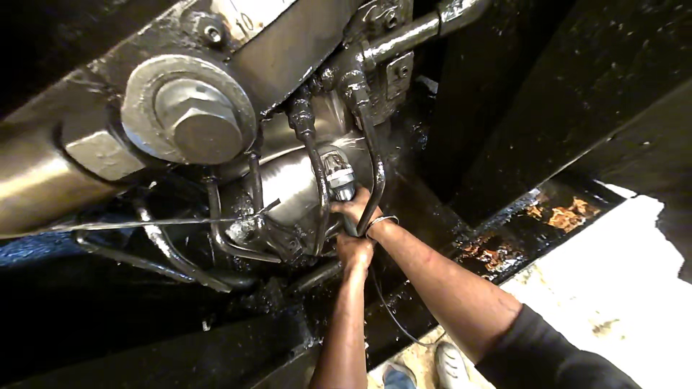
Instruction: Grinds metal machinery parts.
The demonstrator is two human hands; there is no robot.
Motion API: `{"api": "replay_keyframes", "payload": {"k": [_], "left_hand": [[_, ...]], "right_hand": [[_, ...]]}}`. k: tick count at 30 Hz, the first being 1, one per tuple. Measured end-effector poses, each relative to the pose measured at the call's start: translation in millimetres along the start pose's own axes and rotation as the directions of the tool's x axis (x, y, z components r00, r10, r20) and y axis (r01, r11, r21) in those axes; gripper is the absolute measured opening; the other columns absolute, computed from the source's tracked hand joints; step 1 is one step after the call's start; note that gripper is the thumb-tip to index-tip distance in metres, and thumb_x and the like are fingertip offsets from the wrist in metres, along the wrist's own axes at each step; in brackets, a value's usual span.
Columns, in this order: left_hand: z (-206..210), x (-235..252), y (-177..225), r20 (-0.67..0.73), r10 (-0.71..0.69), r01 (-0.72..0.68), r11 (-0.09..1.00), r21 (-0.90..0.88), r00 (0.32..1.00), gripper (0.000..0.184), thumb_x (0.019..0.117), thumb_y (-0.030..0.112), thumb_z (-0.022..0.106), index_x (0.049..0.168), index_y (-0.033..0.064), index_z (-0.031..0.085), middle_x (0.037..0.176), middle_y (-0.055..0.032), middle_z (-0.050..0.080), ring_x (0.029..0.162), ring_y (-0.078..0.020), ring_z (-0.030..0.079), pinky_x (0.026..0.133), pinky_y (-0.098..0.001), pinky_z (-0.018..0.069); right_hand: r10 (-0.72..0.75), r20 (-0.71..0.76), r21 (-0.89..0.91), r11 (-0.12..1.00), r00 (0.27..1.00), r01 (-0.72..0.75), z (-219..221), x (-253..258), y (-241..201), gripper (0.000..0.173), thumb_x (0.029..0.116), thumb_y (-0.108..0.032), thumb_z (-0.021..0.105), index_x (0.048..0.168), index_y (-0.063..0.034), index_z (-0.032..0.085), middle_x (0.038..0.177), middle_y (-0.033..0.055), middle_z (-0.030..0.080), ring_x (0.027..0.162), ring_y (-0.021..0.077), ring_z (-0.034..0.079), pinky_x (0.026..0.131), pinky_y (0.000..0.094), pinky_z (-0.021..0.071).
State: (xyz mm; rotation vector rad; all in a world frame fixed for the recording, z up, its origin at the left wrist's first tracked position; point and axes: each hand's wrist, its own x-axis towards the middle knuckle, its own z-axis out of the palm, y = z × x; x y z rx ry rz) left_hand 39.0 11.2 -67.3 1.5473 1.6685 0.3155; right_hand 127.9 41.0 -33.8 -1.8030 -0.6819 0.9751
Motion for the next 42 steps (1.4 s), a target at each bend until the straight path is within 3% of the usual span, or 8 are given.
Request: {"api": "replay_keyframes", "payload": {"k": [2,4,7,12,16,24,28,42], "left_hand": [[0,0,-2,-0.013,0.016,-0.016,0.999,-0.049,1.0,0.053,0.0786,0.032,0.086,0.118,0.0046,0.063,0.1,-0.0184,0.069,0.094,-0.0332,0.067,0.08,-0.0559,0.0555],[-3,1,-4,0.008,0.026,-0.026,0.998,-0.051,1.0,0.056,0.0776,0.028,0.088,0.121,0.0042,0.061,0.103,-0.019,0.069,0.095,-0.0331,0.067,0.081,-0.0556,0.0559],[-5,3,-10,0.03,0.038,-0.038,0.999,0.005,0.999,0.063,0.075,0.027,0.089,0.126,0.0028,0.06,0.106,-0.0203,0.069,0.099,-0.0348,0.067,0.084,-0.057,0.0559],[-6,3,-22,-0.011,0.097,-0.098,0.994,-0.039,0.995,0.049,0.0763,0.028,0.088,0.112,0.0033,0.066,0.097,-0.0165,0.07,0.091,-0.0307,0.068,0.08,-0.0545,0.0565],[-13,1,-23,0.014,0.079,-0.078,0.996,-0.048,0.997,0.055,0.0759,0.024,0.089,0.12,0.0035,0.064,0.104,-0.0181,0.07,0.098,-0.0318,0.068,0.085,-0.0552,0.0559],[-7,1,-28,-0.016,0.105,-0.106,0.986,-0.126,0.994,0.055,0.0764,0.024,0.088,0.121,0.0042,0.064,0.11,-0.0185,0.069,0.103,-0.0322,0.066,0.087,-0.055,0.0553],[-6,-5,-29,-0.007,0.067,-0.067,0.968,-0.242,0.998,0.058,0.079,0.015,0.087,0.127,0.0024,0.058,0.114,-0.0193,0.066,0.105,-0.0305,0.064,0.089,-0.0514,0.0553],[-19,-1,-43,0.008,0.092,-0.088,0.97,-0.226,0.996,0.06,0.0771,0.019,0.088,0.127,0.0046,0.06,0.111,-0.0161,0.069,0.101,-0.0273,0.067,0.087,-0.0498,0.057]], "right_hand": [[0.011,0.035,-0.046,0.999,0.999,-0.01,7,25,11,0.09,0.0539,-0.054,0.093,0.131,-0.0171,0.064,0.107,0.0123,0.074,0.1,0.0315,0.072,0.085,0.0619,0.0589],[0.055,0.048,-0.092,0.994,0.997,-0.051,7,28,6,0.085,0.0518,-0.051,0.093,0.124,-0.0153,0.067,0.104,0.0123,0.074,0.098,0.0317,0.072,0.084,0.0624,0.0587],[0.115,0.0,-0.116,0.987,0.993,-0.114,10,22,5,0.075,0.0532,-0.05,0.091,0.114,-0.0123,0.069,0.097,0.0126,0.074,0.092,0.0319,0.073,0.079,0.0615,0.0592],[0.103,0.034,-0.188,0.978,0.994,-0.095,14,10,-2,0.061,0.0599,-0.042,0.086,0.111,-0.0128,0.07,0.094,0.0127,0.074,0.089,0.0323,0.072,0.076,0.0617,0.0585],[0.096,0.043,-0.208,0.974,0.994,-0.085,16,5,-5,0.051,0.0672,-0.04,0.082,0.108,-0.012,0.071,0.095,0.014,0.073,0.09,0.0331,0.072,0.076,0.0619,0.0572],[0.107,0.02,-0.224,0.97,0.994,-0.1,20,8,-2,0.057,0.0649,-0.045,0.082,0.111,-0.0136,0.071,0.094,0.0134,0.073,0.09,0.0331,0.072,0.075,0.0613,0.0578],[0.048,0.037,-0.282,0.959,0.998,-0.036,27,6,0,0.057,0.0663,-0.054,0.082,0.108,-0.016,0.072,0.094,0.0119,0.073,0.089,0.032,0.072,0.075,0.061,0.0575],[0.079,0.015,-0.244,0.967,0.997,-0.073,36,-4,0,0.06,0.0652,-0.055,0.084,0.101,-0.0094,0.07,0.091,0.0149,0.072,0.088,0.0337,0.071,0.074,0.0589,0.0575]]}}
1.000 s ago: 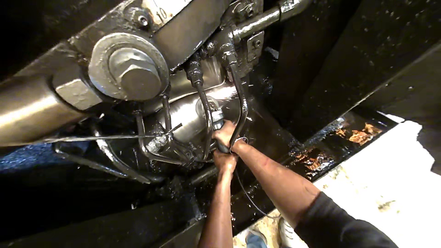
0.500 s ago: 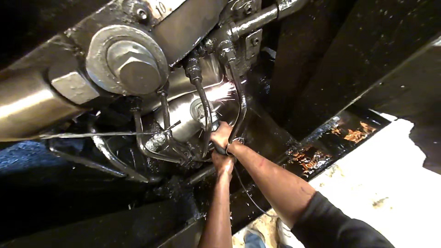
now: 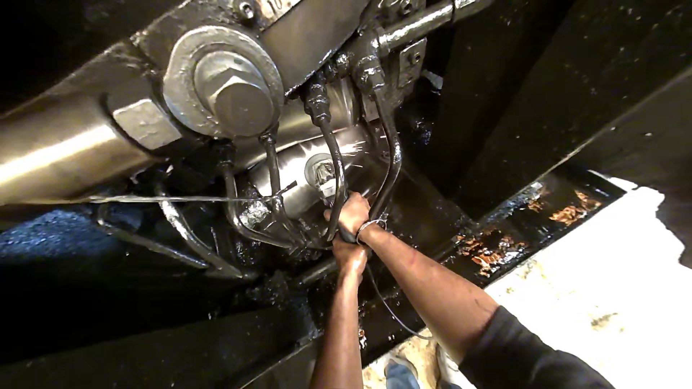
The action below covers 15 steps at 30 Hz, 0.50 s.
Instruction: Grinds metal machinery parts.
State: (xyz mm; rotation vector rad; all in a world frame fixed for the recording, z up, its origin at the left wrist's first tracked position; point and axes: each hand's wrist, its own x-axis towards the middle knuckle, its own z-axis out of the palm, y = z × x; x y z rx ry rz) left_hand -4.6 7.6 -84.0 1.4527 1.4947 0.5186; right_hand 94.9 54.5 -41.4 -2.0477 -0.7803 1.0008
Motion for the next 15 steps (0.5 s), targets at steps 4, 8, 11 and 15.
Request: {"api": "replay_keyframes", "payload": {"k": [4,8,11,15], "left_hand": [[3,-2,-1,0.0,-0.025,0.025,0.999,0.029,1.0,0.057,0.0782,0.018,0.087,0.125,0.002,0.059,0.109,-0.0187,0.068,0.101,-0.0294,0.067,0.087,-0.0511,0.0565],[6,-3,-3,-0.008,-0.002,0.002,1.0,-0.001,1.0,0.046,0.0766,0.018,0.088,0.114,0.0029,0.065,0.098,-0.0152,0.07,0.09,-0.0257,0.068,0.08,-0.0478,0.0578],[6,-3,-8,-0.008,-0.014,0.015,1.0,0.004,1.0,0.05,0.0778,0.018,0.087,0.118,0.002,0.063,0.101,-0.0159,0.069,0.092,-0.0263,0.068,0.082,-0.048,0.058],[3,-3,-7,-0.004,-0.015,0.015,1.0,0.013,1.0,0.043,0.0794,0.017,0.086,0.114,0.0023,0.065,0.097,-0.0153,0.07,0.09,-0.026,0.068,0.079,-0.0476,0.0579]], "right_hand": [[-0.013,-0.034,0.032,0.999,0.999,0.014,7,6,10,0.062,0.0601,-0.055,0.084,0.103,-0.0122,0.072,0.091,0.0135,0.072,0.088,0.0337,0.071,0.074,0.0599,0.0575],[-0.026,-0.057,0.012,1.0,0.998,0.027,12,10,18,0.062,0.0578,-0.059,0.083,0.1,-0.0152,0.072,0.089,0.0107,0.072,0.086,0.0309,0.071,0.072,0.0592,0.0577],[-0.025,-0.053,-0.011,1.0,0.998,0.024,14,6,18,0.063,0.0585,-0.06,0.082,0.101,-0.0146,0.071,0.089,0.0104,0.072,0.085,0.0303,0.072,0.071,0.0585,0.058],[-0.003,-0.039,-0.005,1.0,0.999,0.003,14,3,14,0.064,0.0596,-0.059,0.082,0.104,-0.0135,0.071,0.09,0.0119,0.072,0.085,0.0308,0.072,0.071,0.0584,0.0583]]}}
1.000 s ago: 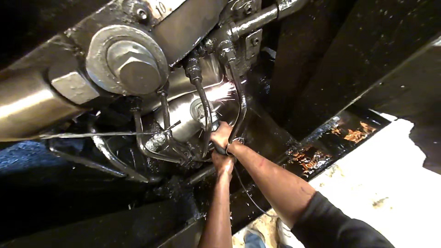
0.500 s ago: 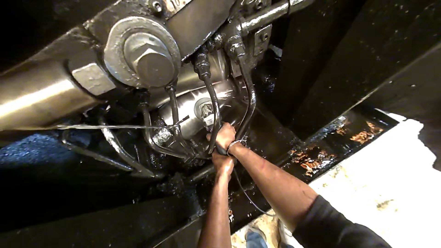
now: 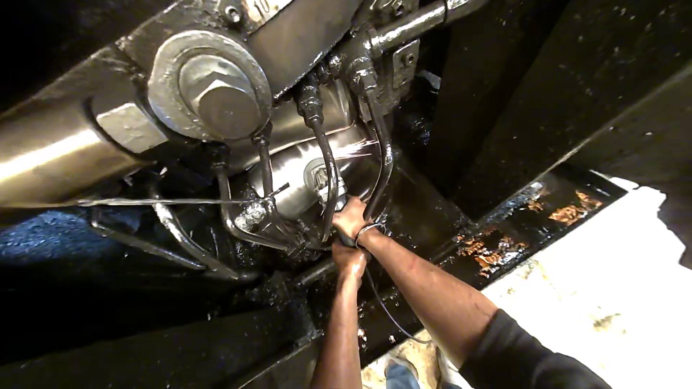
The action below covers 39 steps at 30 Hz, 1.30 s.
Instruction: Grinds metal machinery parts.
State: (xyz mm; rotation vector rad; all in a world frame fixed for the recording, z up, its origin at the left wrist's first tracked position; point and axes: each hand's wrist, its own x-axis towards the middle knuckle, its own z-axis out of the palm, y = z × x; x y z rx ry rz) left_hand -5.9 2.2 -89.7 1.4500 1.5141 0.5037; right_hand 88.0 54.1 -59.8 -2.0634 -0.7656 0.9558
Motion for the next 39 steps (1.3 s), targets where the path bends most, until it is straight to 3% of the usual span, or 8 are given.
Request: {"api": "replay_keyframes", "payload": {"k": [12,18,22,35,39], "left_hand": [[4,1,-2,-0.027,-0.018,0.019,0.999,0.043,0.999,0.054,0.0788,0.019,0.087,0.123,0.0025,0.062,0.108,-0.0171,0.069,0.101,-0.0273,0.067,0.089,-0.0494,0.0564],[0,1,0,-0.029,-0.003,0.004,0.999,0.037,1.0,0.049,0.0801,0.017,0.085,0.12,0.0012,0.063,0.106,-0.0176,0.069,0.1,-0.0278,0.067,0.089,-0.0494,0.056],[0,1,3,-0.038,0.022,-0.022,1.0,0.015,0.999,0.044,0.0791,0.016,0.086,0.115,0.0025,0.065,0.1,-0.015,0.07,0.094,-0.0253,0.068,0.084,-0.0477,0.0573],[2,0,-1,-0.048,0.015,-0.015,1.0,0.006,0.999,0.042,0.0796,0.016,0.086,0.113,0.0022,0.065,0.1,-0.0151,0.07,0.094,-0.0251,0.068,0.084,-0.047,0.0575],[0,-2,-1,-0.047,-0.026,0.028,0.999,0.039,0.999,0.056,0.0829,0.017,0.084,0.128,-0.0006,0.057,0.111,-0.0194,0.068,0.103,-0.0287,0.067,0.091,-0.0495,0.056]], "right_hand": [[-0.011,-0.002,-0.004,1.0,1.0,0.011,3,2,3,0.061,0.0576,-0.056,0.083,0.101,-0.0151,0.071,0.089,0.0095,0.073,0.084,0.0293,0.072,0.07,0.0587,0.0587],[-0.033,0.005,-0.012,0.999,0.999,0.033,4,1,0,0.061,0.0586,-0.057,0.082,0.103,-0.016,0.072,0.091,0.0106,0.073,0.087,0.0312,0.072,0.072,0.0604,0.0581],[-0.053,-0.031,0.01,0.999,0.998,0.054,12,8,3,0.06,0.0563,-0.057,0.083,0.1,-0.0168,0.072,0.088,0.0092,0.073,0.084,0.0298,0.072,0.07,0.0599,0.0581],[-0.042,0.003,-0.042,0.998,0.999,0.042,7,0,-1,0.056,0.0596,-0.053,0.082,0.099,-0.0153,0.071,0.088,0.0093,0.073,0.083,0.029,0.072,0.069,0.0583,0.0585],[-0.015,0.066,-0.026,1.0,0.998,0.017,-2,-6,-6,0.063,0.0601,-0.052,0.085,0.109,-0.014,0.071,0.094,0.0113,0.074,0.089,0.0311,0.073,0.074,0.0602,0.0591]]}}
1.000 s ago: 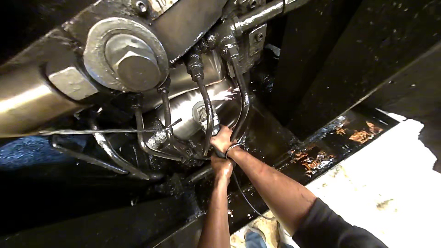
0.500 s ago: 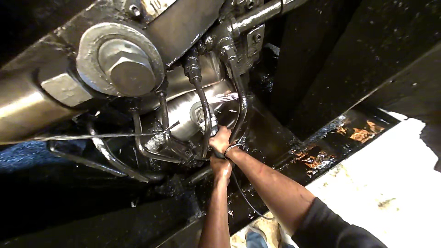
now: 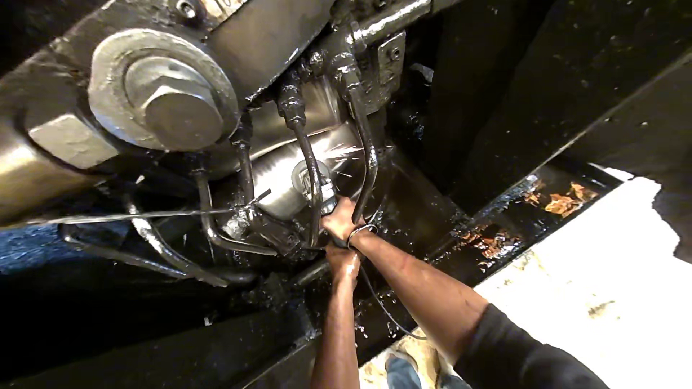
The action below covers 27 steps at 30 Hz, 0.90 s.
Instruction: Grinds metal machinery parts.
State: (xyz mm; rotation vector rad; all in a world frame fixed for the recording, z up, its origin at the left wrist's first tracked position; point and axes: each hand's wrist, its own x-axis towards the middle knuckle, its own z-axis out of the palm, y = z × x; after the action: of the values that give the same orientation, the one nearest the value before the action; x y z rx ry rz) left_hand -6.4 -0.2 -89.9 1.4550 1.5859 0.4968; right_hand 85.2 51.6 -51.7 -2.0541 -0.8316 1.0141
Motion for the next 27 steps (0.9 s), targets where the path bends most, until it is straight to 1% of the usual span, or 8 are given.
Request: {"api": "replay_keyframes", "payload": {"k": [2,4,8,10,12,16,21,27], "left_hand": [[0.3,-1.0,-0.8,0.003,0.01,-0.01,1.0,-0.02,1.0,0.058,0.084,0.016,0.083,0.132,0.0003,0.055,0.113,-0.0191,0.067,0.105,-0.028,0.066,0.092,-0.0486,0.0556],[0.5,-1.0,-1.6,-0.002,0.015,-0.015,0.999,-0.036,1.0,0.053,0.0836,0.015,0.083,0.128,0.0007,0.058,0.109,-0.0182,0.068,0.101,-0.0275,0.067,0.088,-0.0485,0.0565],[-1.8,-1.6,-0.9,0.006,0.0,0.001,1.0,-0.017,1.0,0.052,0.0832,0.016,0.083,0.126,0.0004,0.058,0.109,-0.0187,0.068,0.101,-0.0279,0.066,0.088,-0.0491,0.0559],[-1.6,-1.1,-1.8,0.004,0.008,-0.008,1.0,-0.03,1.0,0.046,0.083,0.013,0.083,0.122,0.0006,0.061,0.106,-0.0184,0.068,0.098,-0.028,0.067,0.086,-0.0493,0.0562],[-1.7,-0.2,-4.0,0.006,0.025,-0.025,0.999,-0.037,1.0,0.045,0.0832,0.014,0.083,0.121,0.0018,0.062,0.105,-0.0172,0.069,0.097,-0.0272,0.067,0.085,-0.049,0.0567],[-0.8,0.9,-5.8,-0.001,0.044,-0.044,0.997,-0.06,0.999,0.046,0.0824,0.016,0.084,0.121,0.0023,0.062,0.105,-0.016,0.069,0.097,-0.0261,0.067,0.086,-0.0484,0.0568],[0.0,1.0,-7.4,-0.002,0.027,-0.027,0.998,-0.057,1.0,0.051,0.0817,0.017,0.084,0.125,0.0022,0.06,0.107,-0.0165,0.069,0.1,-0.0266,0.067,0.088,-0.0489,0.0566],[-0.7,-0.5,-9.6,-0.015,0.033,-0.034,0.997,-0.074,0.999,0.048,0.081,0.016,0.085,0.121,0.0023,0.061,0.105,-0.0163,0.069,0.097,-0.0259,0.067,0.085,-0.0478,0.0571]], "right_hand": [[0.009,0.017,0.011,1.0,1.0,-0.009,-2.0,-1.9,-0.6,0.065,0.0594,-0.051,0.086,0.111,-0.0143,0.071,0.095,0.0112,0.074,0.089,0.0312,0.073,0.075,0.0607,0.0591],[0.012,0.017,0.011,1.0,1.0,-0.012,-1.0,-1.8,-0.8,0.065,0.0594,-0.051,0.086,0.11,-0.015,0.071,0.095,0.0102,0.074,0.089,0.0297,0.073,0.075,0.0598,0.0594],[0.015,0.014,-0.004,1.0,1.0,-0.015,2.4,-1.4,-1.1,0.063,0.0587,-0.052,0.086,0.108,-0.0154,0.071,0.092,0.0091,0.074,0.087,0.029,0.073,0.073,0.059,0.0595],[0.016,0.019,0.006,1.0,1.0,-0.016,1.4,-2.5,-1.8,0.065,0.0588,-0.052,0.086,0.11,-0.0151,0.07,0.094,0.0098,0.074,0.088,0.0293,0.073,0.074,0.0593,0.0596],[0.013,0.021,0.012,1.0,1.0,-0.013,1.3,-3.3,-2.4,0.066,0.0582,-0.051,0.087,0.112,-0.0157,0.07,0.095,0.0098,0.074,0.089,0.0292,0.073,0.075,0.0595,0.0597],[0.006,0.019,0.011,1.0,1.0,-0.006,0.5,-4.1,-2.5,0.064,0.0582,-0.051,0.087,0.11,-0.0163,0.071,0.095,0.009,0.074,0.089,0.0292,0.073,0.074,0.0597,0.0595],[0.016,0.022,0.004,1.0,1.0,-0.016,1.9,-3.8,-0.8,0.065,0.058,-0.051,0.086,0.11,-0.0149,0.07,0.094,0.0099,0.074,0.088,0.0295,0.073,0.074,0.0595,0.0594],[0.0,0.014,-0.002,1.0,1.0,0.0,5.6,-4.1,0.2,0.063,0.0582,-0.052,0.085,0.107,-0.0152,0.071,0.092,0.0097,0.074,0.086,0.0292,0.073,0.072,0.0596,0.059]]}}
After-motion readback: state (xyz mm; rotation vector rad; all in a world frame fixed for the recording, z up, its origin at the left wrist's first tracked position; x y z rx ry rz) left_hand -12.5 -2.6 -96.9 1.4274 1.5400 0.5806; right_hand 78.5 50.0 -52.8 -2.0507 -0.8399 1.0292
